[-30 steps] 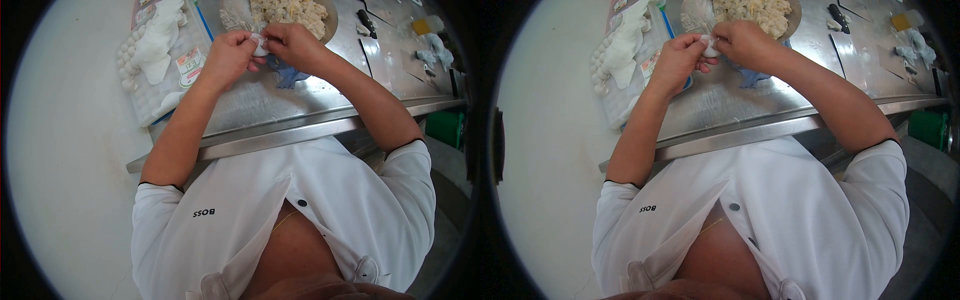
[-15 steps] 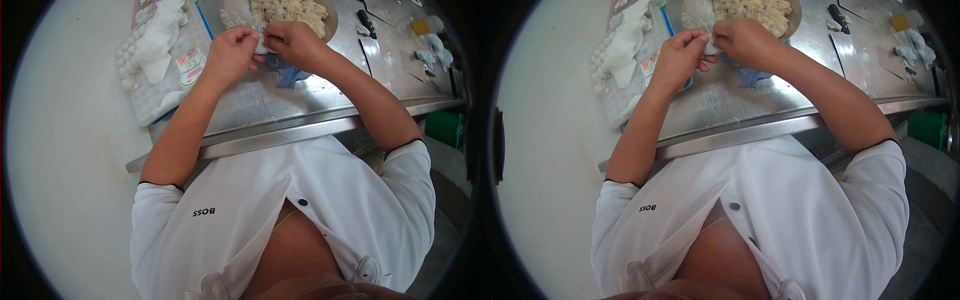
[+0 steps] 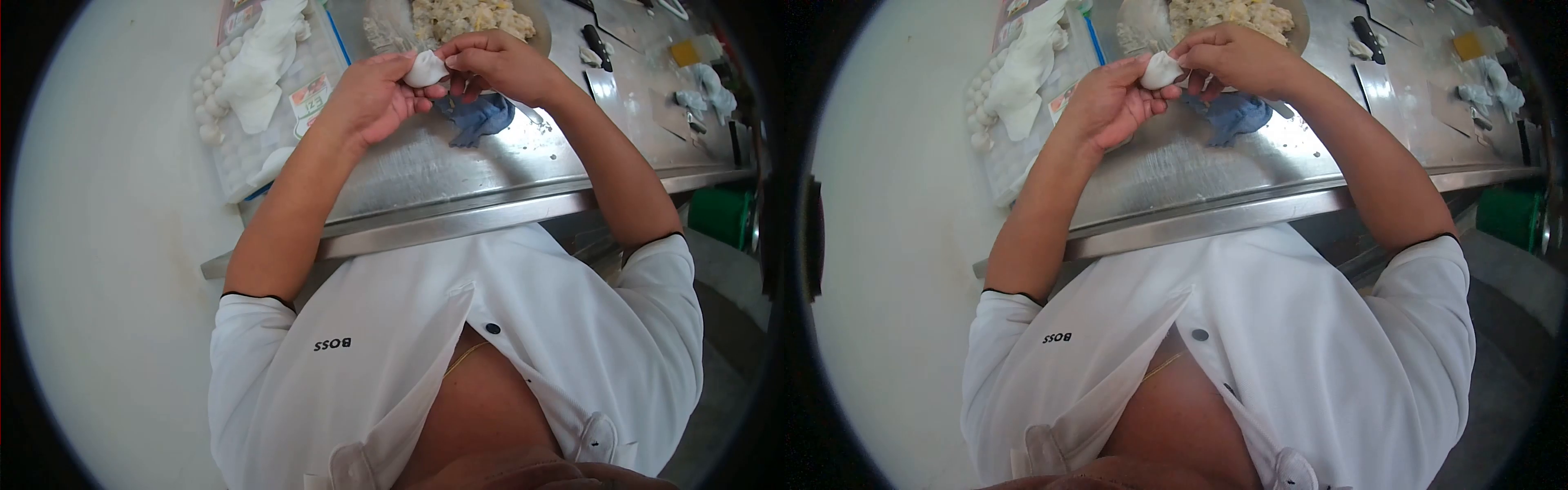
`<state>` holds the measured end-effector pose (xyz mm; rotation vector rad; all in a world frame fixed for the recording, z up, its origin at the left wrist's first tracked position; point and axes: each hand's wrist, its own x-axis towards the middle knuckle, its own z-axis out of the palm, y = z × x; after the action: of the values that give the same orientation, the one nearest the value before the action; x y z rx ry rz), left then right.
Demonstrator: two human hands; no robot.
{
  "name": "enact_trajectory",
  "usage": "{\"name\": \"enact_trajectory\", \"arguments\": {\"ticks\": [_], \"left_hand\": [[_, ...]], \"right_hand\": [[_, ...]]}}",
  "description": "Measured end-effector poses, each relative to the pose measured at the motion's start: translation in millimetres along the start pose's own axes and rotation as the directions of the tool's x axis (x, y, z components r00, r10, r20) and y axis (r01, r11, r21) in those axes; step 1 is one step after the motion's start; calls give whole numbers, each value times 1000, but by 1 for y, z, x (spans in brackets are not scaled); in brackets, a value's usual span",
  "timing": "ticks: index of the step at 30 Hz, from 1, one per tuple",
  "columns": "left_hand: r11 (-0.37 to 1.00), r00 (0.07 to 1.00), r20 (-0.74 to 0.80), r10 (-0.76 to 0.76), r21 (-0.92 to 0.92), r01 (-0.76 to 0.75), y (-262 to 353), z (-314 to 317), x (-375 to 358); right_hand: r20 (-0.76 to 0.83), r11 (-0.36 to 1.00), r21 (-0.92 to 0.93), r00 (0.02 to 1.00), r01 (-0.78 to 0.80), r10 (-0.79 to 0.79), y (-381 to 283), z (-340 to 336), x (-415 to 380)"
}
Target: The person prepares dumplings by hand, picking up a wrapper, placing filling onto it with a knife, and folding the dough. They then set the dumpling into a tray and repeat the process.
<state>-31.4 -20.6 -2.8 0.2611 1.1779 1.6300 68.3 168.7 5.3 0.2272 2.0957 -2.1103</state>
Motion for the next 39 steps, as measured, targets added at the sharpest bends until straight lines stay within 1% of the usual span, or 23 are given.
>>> {"name": "enact_trajectory", "arguments": {"ticks": [1,3,6,11,12,13,14,15,16,17,18,20,21,23,24,25,26,27,28,30,34,38,39], "left_hand": [[1000,1000,-20,13,28,-12,1,1,-1],[999,1000,-11,3,33,-3,-1,0,0],[999,1000,3,-19,40,19,-4,-1,-1],[1000,1000,-11,-5,25,5,-5,-1,0],[996,996,-77,44,75,-39,-3,0,0],[989,986,-137,98,126,-80,-1,2,1],[989,988,-117,100,120,-86,0,6,2],[931,959,-173,226,327,-161,1,8,2],[826,911,-205,357,524,-206,0,11,1],[680,847,-208,488,699,-220,-1,13,-1],[679,848,-201,490,698,-227,-3,16,-2],[441,798,4,602,831,-338,-7,19,-6],[447,800,-3,600,830,-332,-8,20,-4],[525,714,-44,699,709,-470,-5,18,-2],[524,711,-62,701,721,-454,0,17,-5],[827,885,-157,438,456,-328,8,17,-10],[986,981,-145,128,129,-109,13,15,-12],[1000,1000,-20,16,13,-16,12,9,-8],[1000,999,-39,18,14,-18,10,5,-7],[997,997,7,76,0,-76,5,4,-5],[997,997,19,73,-41,-72,5,6,-6],[995,995,10,94,-37,-94,9,8,-8],[992,993,-9,117,-40,-117,10,8,-9]], "right_hand": [[5,1000,-3,1000,0,1,-1,1,0],[-24,986,-169,1000,0,-4,-2,5,1],[-32,978,-192,996,75,-83,10,11,8],[-80,967,-237,990,92,-114,13,12,10],[-94,960,-264,988,93,-122,9,11,11],[-169,969,-241,980,60,-103,4,15,8],[-183,966,-255,978,53,-102,1,14,8],[-191,979,-204,981,-1,-38,0,13,8],[-192,988,-146,981,-56,28,-1,13,7],[-143,994,-8,984,-112,110,-3,12,6],[-151,994,-12,983,-111,108,-1,10,7],[-30,985,174,999,-14,20,9,9,9],[-25,984,175,999,-21,26,7,10,7],[-150,984,179,988,-2,29,0,13,5],[-126,982,187,992,-4,28,-2,13,6],[-99,998,51,995,22,-17,-3,11,4],[-68,995,-85,996,54,-59,-3,9,4],[-62,986,-150,995,71,-81,-3,9,4],[-45,987,-141,995,77,-84,-2,11,4],[-168,983,-163,979,84,-111,-1,14,3],[-136,988,-107,983,111,-126,1,13,6],[-121,975,-156,976,159,-179,-4,14,5],[-160,986,-57,974,156,-163,-7,16,4]]}}
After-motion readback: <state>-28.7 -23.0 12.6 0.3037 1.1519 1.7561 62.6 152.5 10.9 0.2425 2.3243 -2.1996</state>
